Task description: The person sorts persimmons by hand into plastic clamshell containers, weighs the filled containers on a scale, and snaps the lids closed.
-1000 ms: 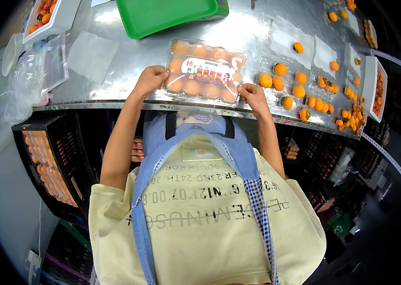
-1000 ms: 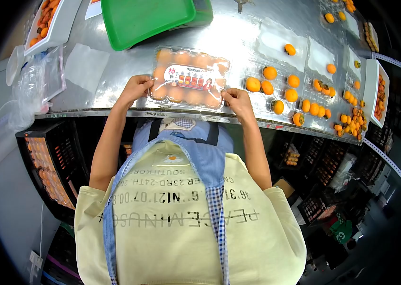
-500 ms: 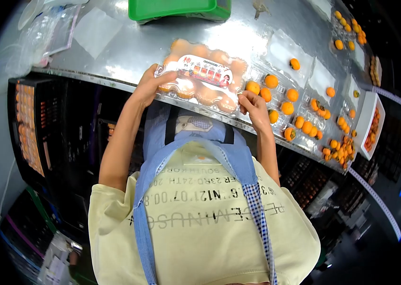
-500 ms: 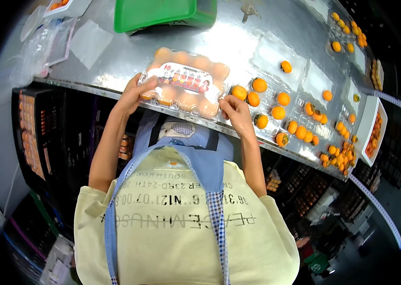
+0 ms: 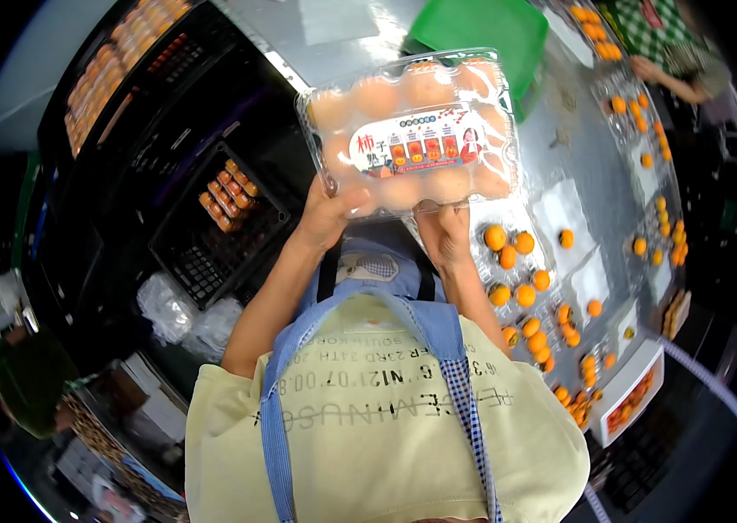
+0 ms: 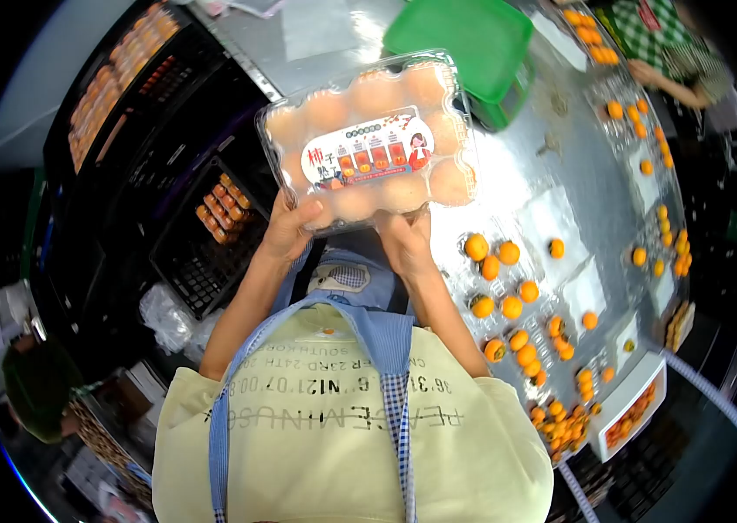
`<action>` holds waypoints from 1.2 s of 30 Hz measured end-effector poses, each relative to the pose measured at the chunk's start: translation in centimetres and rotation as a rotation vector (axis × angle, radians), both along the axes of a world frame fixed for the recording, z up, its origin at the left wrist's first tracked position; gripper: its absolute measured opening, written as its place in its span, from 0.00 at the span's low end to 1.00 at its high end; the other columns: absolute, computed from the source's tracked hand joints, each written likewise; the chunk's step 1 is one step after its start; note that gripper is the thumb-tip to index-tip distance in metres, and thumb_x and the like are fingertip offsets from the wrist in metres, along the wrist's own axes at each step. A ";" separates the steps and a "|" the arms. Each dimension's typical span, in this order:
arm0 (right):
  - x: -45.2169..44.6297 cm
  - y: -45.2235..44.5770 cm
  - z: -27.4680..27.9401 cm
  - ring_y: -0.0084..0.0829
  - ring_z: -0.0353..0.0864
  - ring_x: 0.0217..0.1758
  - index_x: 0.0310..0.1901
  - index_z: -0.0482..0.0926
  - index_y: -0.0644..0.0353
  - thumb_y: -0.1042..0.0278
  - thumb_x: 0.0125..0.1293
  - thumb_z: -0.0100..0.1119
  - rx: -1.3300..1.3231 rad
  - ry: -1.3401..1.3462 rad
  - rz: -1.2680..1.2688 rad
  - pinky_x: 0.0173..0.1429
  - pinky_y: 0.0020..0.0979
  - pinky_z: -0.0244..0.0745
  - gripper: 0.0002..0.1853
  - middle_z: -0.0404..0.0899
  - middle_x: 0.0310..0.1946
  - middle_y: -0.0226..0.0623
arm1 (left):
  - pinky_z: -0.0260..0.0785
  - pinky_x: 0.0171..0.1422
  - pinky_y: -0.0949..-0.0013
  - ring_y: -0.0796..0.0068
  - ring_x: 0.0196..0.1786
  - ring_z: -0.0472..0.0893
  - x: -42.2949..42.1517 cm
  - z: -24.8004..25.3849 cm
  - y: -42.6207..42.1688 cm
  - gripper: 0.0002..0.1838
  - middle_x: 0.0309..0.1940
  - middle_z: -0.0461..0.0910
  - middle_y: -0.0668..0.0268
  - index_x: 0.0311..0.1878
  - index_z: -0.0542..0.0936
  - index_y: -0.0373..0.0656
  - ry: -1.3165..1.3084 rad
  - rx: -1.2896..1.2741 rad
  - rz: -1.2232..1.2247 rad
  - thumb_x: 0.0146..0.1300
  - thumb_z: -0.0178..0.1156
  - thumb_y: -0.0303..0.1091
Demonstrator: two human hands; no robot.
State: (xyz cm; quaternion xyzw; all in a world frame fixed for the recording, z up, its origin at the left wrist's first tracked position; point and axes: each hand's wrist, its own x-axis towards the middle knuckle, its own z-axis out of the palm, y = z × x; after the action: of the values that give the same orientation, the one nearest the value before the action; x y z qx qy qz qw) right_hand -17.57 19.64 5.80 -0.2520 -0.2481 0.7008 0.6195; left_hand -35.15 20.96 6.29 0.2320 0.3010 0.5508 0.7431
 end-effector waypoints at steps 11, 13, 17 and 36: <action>-12.6 1.1 0.6 0.29 0.70 0.57 0.58 0.65 0.59 0.65 0.56 0.68 -0.132 -0.090 0.353 0.64 0.36 0.64 0.30 0.72 0.52 0.32 | 0.71 0.58 0.64 0.67 0.52 0.78 -11.9 -1.1 -7.3 0.29 0.51 0.76 0.59 0.60 0.67 0.37 -0.068 0.003 0.458 0.53 0.62 0.24; -15.3 0.4 0.2 0.29 0.70 0.56 0.58 0.66 0.61 0.67 0.56 0.66 -0.123 -0.115 0.432 0.63 0.36 0.64 0.29 0.72 0.51 0.32 | 0.72 0.56 0.64 0.67 0.51 0.79 -14.3 -1.3 -8.6 0.27 0.50 0.77 0.59 0.58 0.70 0.37 -0.011 -0.081 0.545 0.53 0.62 0.25; -18.2 0.3 0.5 0.30 0.74 0.52 0.54 0.69 0.67 0.71 0.54 0.68 0.066 -0.357 0.791 0.60 0.35 0.68 0.27 0.75 0.48 0.36 | 0.72 0.57 0.63 0.65 0.48 0.80 -18.4 -1.6 -12.0 0.26 0.48 0.78 0.57 0.57 0.71 0.35 -0.137 -0.058 0.711 0.53 0.61 0.24; -38.6 13.3 8.7 0.24 0.77 0.41 0.54 0.73 0.67 0.69 0.68 0.52 0.762 -0.804 0.807 0.48 0.24 0.71 0.15 0.79 0.43 0.38 | 0.75 0.53 0.63 0.65 0.45 0.82 -29.4 -3.7 -16.2 0.24 0.45 0.80 0.55 0.54 0.72 0.32 -0.181 0.102 1.117 0.51 0.62 0.25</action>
State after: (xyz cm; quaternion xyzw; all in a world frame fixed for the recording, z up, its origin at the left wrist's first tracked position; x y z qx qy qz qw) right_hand -56.18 32.90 14.50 -0.1447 -0.7626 0.5927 0.2150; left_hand -64.51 4.72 2.58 0.0251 0.2863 0.8917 0.3497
